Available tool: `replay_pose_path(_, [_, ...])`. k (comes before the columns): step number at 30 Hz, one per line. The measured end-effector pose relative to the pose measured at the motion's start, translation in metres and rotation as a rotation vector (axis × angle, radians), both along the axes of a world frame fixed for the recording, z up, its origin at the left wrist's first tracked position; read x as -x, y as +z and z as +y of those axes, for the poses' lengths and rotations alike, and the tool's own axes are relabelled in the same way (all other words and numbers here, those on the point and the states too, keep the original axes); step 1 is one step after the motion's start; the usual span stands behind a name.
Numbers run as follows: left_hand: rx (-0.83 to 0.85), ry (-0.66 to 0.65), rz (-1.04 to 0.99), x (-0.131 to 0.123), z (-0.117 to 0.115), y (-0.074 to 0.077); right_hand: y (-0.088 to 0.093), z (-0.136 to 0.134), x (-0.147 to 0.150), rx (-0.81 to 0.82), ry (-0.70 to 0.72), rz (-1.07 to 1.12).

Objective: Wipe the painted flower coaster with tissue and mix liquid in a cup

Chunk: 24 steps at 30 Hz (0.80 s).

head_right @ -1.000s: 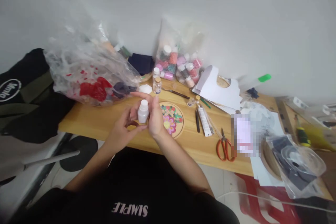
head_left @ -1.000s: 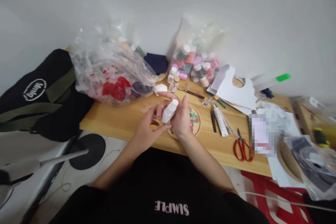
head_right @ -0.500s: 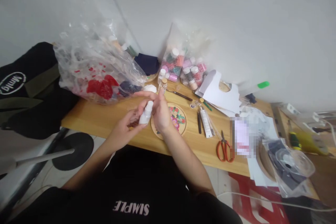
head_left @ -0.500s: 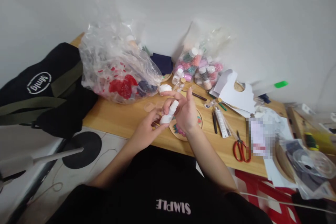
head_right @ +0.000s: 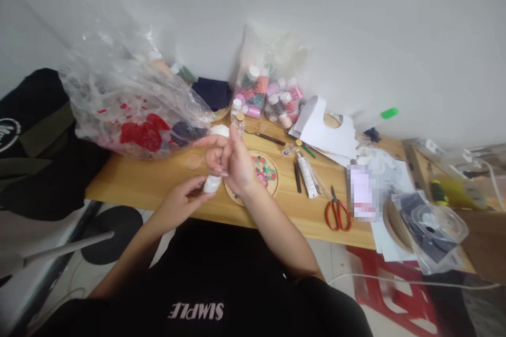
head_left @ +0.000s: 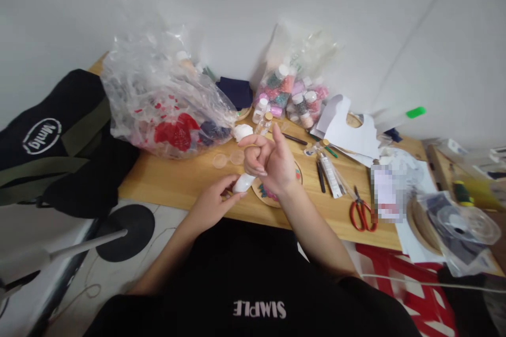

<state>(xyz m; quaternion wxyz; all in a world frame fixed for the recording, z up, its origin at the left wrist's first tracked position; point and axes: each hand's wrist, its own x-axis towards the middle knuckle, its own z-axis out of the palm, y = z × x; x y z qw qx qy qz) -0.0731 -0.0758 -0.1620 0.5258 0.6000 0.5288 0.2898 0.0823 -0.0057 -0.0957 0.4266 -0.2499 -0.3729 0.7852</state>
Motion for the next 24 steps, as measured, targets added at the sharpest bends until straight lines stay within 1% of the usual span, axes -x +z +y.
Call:
replay_pose_path(5, [0.037, 0.028, -0.019, 0.009, 0.003, 0.003, 0.001, -0.002, 0.012, 0.109, 0.059, 0.057])
replay_pose_path(11, [0.002, 0.056, 0.0, 0.02, 0.006, 0.009, 0.0, -0.007, 0.025, 0.268, 0.165, 0.096])
replay_pose_path(13, [0.009, 0.076, 0.004, 0.022, 0.005, 0.009, 0.0, -0.007, 0.024, 0.272, 0.149, 0.109])
replay_pose_path(14, [0.016, 0.084, 0.001, 0.023, 0.005, 0.008, 0.001, -0.007, 0.021, 0.251, 0.119, 0.111])
replay_pose_path(16, [0.027, 0.097, -0.005, 0.024, 0.004, 0.007, 0.005, -0.001, 0.01, 0.166, 0.007, 0.065])
replay_pose_path(17, [0.029, 0.105, -0.005, 0.024, 0.004, 0.007, 0.007, 0.003, 0.002, 0.106, -0.072, -0.002])
replay_pose_path(19, [0.036, 0.122, -0.01, 0.024, 0.004, 0.006, 0.011, 0.017, -0.02, -0.037, -0.267, -0.245])
replay_pose_path(20, [0.04, 0.133, -0.017, 0.024, 0.005, 0.006, 0.013, 0.026, -0.032, -0.13, -0.396, -0.428])
replay_pose_path(21, [0.044, 0.143, -0.025, 0.024, 0.005, 0.005, 0.013, 0.036, -0.044, -0.231, -0.503, -0.667])
replay_pose_path(22, [0.046, 0.15, -0.035, 0.024, 0.005, 0.004, 0.012, 0.046, -0.055, -0.326, -0.563, -0.966])
replay_pose_path(23, [0.048, 0.155, -0.046, 0.024, 0.005, 0.003, 0.01, 0.055, -0.065, -0.409, -0.576, -1.272])
replay_pose_path(24, [0.05, 0.157, -0.056, 0.025, 0.005, 0.002, 0.006, 0.063, -0.074, -0.427, -0.569, -1.38])
